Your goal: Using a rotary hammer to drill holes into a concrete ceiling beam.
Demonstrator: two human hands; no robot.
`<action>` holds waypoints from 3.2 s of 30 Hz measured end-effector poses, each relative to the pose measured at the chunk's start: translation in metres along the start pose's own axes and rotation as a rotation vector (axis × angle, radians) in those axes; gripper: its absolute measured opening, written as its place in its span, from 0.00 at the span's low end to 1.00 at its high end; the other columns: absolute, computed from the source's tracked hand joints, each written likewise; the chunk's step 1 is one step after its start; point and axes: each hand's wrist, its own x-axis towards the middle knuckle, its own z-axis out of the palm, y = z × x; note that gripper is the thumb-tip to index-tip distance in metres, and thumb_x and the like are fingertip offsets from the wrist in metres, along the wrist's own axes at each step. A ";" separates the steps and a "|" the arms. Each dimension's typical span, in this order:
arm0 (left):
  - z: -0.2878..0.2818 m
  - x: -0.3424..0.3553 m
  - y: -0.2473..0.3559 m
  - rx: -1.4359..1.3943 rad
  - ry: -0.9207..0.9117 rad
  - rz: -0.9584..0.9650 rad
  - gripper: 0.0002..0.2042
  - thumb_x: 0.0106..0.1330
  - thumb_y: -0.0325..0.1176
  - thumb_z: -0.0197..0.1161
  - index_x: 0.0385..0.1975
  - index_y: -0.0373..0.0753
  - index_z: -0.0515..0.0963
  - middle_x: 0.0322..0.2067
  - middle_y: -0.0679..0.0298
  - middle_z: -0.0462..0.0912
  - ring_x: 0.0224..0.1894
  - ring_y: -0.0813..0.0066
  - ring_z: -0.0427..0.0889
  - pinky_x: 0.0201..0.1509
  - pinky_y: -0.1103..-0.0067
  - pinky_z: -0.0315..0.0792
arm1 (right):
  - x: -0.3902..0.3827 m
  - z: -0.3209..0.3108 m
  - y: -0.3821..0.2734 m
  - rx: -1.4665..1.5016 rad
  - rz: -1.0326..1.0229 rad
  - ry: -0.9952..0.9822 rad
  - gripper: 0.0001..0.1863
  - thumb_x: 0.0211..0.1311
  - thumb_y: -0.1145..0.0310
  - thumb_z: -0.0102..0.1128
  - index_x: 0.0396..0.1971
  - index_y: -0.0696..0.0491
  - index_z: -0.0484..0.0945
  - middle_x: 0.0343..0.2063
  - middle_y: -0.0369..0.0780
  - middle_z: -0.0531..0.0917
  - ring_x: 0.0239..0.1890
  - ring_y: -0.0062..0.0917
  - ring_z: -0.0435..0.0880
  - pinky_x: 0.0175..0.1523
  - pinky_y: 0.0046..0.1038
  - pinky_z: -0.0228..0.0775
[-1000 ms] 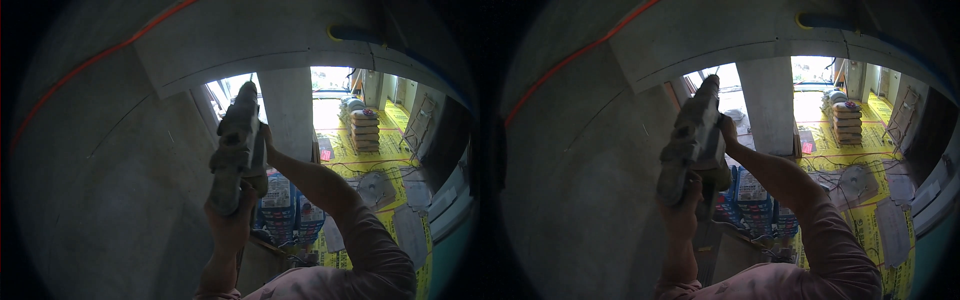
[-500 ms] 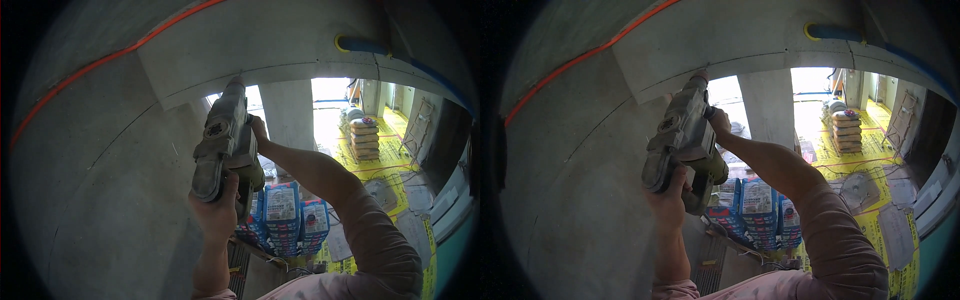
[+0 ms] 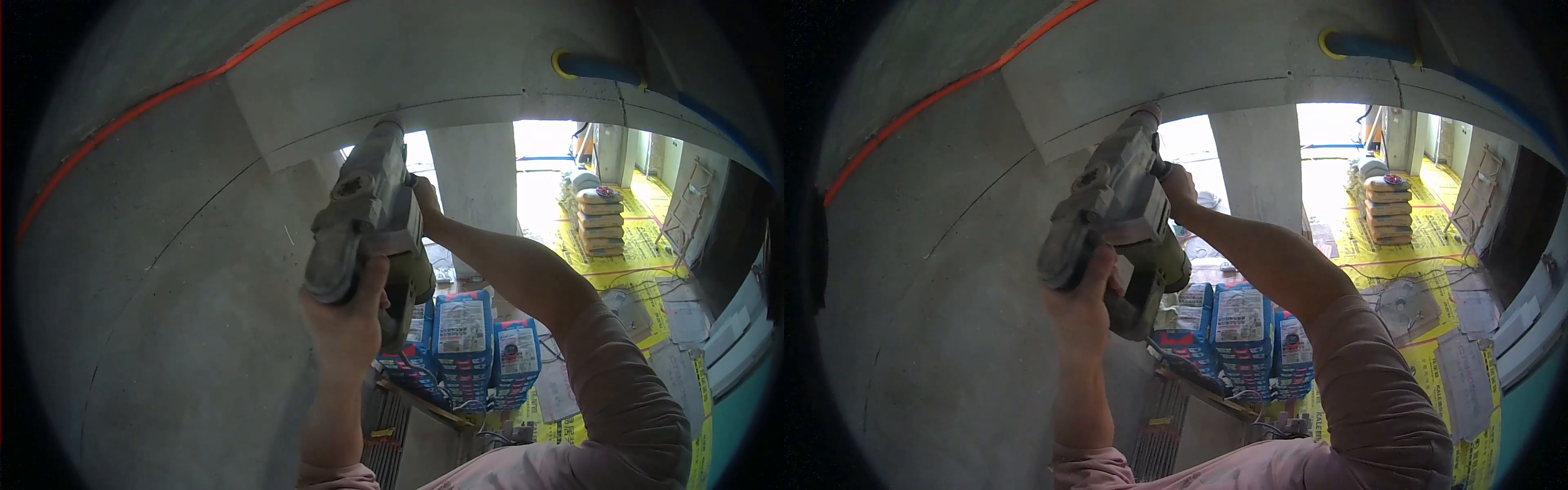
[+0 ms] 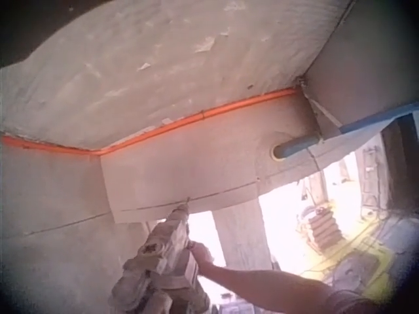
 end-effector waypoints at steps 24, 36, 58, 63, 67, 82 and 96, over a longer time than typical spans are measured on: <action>0.043 0.035 0.054 -0.061 0.068 -0.101 0.03 0.61 0.25 0.66 0.29 0.34 0.79 0.22 0.65 0.79 0.17 0.80 0.73 0.18 0.80 0.66 | 0.023 -0.019 -0.019 -0.255 -0.035 -0.018 0.21 0.54 0.54 0.65 0.41 0.54 0.82 0.41 0.49 0.85 0.47 0.43 0.84 0.50 0.42 0.75; 0.071 0.051 0.066 0.003 -0.082 -0.053 0.07 0.62 0.31 0.66 0.31 0.37 0.76 0.21 0.66 0.75 0.20 0.78 0.73 0.24 0.80 0.69 | 0.012 -0.038 -0.016 -0.194 -0.323 -0.001 0.16 0.59 0.61 0.56 0.42 0.56 0.77 0.41 0.55 0.83 0.47 0.51 0.81 0.51 0.47 0.71; 0.081 0.041 0.054 0.023 0.050 -0.093 0.05 0.61 0.29 0.63 0.31 0.35 0.77 0.21 0.64 0.77 0.21 0.76 0.76 0.25 0.79 0.67 | 0.014 -0.045 -0.004 -0.356 -0.488 -0.037 0.14 0.56 0.71 0.54 0.43 0.57 0.76 0.38 0.54 0.83 0.45 0.49 0.83 0.49 0.46 0.74; 0.080 0.054 0.061 -0.004 0.034 -0.043 0.07 0.63 0.33 0.64 0.33 0.36 0.77 0.24 0.62 0.78 0.23 0.72 0.77 0.29 0.77 0.70 | 0.018 -0.055 -0.030 -0.375 -0.402 -0.122 0.15 0.57 0.67 0.55 0.43 0.57 0.78 0.37 0.53 0.84 0.44 0.47 0.84 0.50 0.44 0.76; 0.061 0.059 0.065 0.002 0.090 -0.099 0.07 0.62 0.32 0.63 0.34 0.35 0.76 0.23 0.63 0.76 0.24 0.71 0.77 0.30 0.76 0.70 | -0.006 -0.053 -0.064 -0.406 -0.284 -0.165 0.16 0.56 0.66 0.57 0.42 0.57 0.78 0.36 0.53 0.84 0.43 0.46 0.85 0.48 0.43 0.78; 0.060 0.057 0.059 0.039 0.139 -0.109 0.05 0.60 0.29 0.62 0.31 0.34 0.79 0.21 0.64 0.77 0.23 0.75 0.75 0.29 0.78 0.70 | 0.014 -0.047 -0.033 -0.366 -0.492 -0.202 0.16 0.57 0.67 0.57 0.43 0.60 0.77 0.38 0.56 0.83 0.45 0.49 0.83 0.50 0.43 0.75; 0.061 0.061 0.056 0.006 0.097 -0.060 0.06 0.62 0.30 0.61 0.31 0.33 0.79 0.22 0.62 0.79 0.23 0.73 0.77 0.30 0.77 0.71 | 0.020 -0.058 -0.045 -0.428 -0.505 -0.177 0.20 0.54 0.60 0.64 0.36 0.64 0.78 0.35 0.57 0.83 0.44 0.50 0.83 0.48 0.43 0.76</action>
